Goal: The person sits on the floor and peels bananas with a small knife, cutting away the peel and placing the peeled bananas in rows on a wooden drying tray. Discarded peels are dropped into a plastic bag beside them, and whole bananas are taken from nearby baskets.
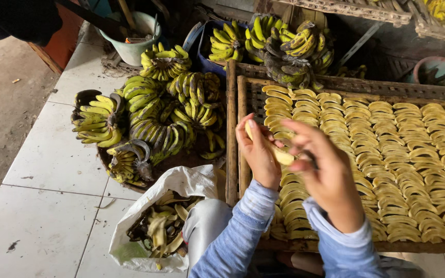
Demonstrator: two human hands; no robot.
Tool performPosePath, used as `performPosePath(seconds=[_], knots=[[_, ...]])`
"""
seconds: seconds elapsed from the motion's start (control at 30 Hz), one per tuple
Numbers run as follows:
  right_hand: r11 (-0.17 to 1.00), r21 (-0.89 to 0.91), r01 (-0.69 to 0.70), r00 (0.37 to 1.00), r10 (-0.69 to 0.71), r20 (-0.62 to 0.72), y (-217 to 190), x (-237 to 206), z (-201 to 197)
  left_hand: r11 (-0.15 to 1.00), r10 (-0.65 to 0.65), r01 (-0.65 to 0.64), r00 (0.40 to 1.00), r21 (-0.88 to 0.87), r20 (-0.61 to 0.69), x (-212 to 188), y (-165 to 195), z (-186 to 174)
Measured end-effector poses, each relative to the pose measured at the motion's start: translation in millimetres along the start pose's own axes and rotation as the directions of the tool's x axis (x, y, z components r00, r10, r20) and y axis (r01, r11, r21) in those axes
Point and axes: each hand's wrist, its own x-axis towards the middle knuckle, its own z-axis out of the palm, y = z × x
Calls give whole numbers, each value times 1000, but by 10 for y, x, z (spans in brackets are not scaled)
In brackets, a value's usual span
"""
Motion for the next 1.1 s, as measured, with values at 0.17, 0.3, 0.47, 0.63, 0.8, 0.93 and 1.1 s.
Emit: performPosePath(seconds=[0.17,0.3,0.47,0.63,0.8,0.93,1.1], knots=[[918,280,-282,958,287,25,574,-651,15,997,23,-23,1000,-68,7,-22,161,50],[806,371,-460,887,438,149,752,-1074,155,992,42,-33,996,-118,77,-105,140,76],[793,418,-442,892,435,119,718,-1225,195,986,150,-153,987,72,48,-118,48,96],[905,226,-361,931,364,30,604,-1250,166,973,126,-138,989,184,80,-108,-18,77],[900,141,-413,909,418,-4,583,-1268,117,975,101,-123,987,185,125,-184,-105,37],[911,-12,-412,911,411,-24,639,-1280,108,993,21,-32,995,110,99,-189,-209,3],[905,-75,-420,908,418,-34,732,-1301,105,995,-74,67,993,77,94,-194,-351,-73]])
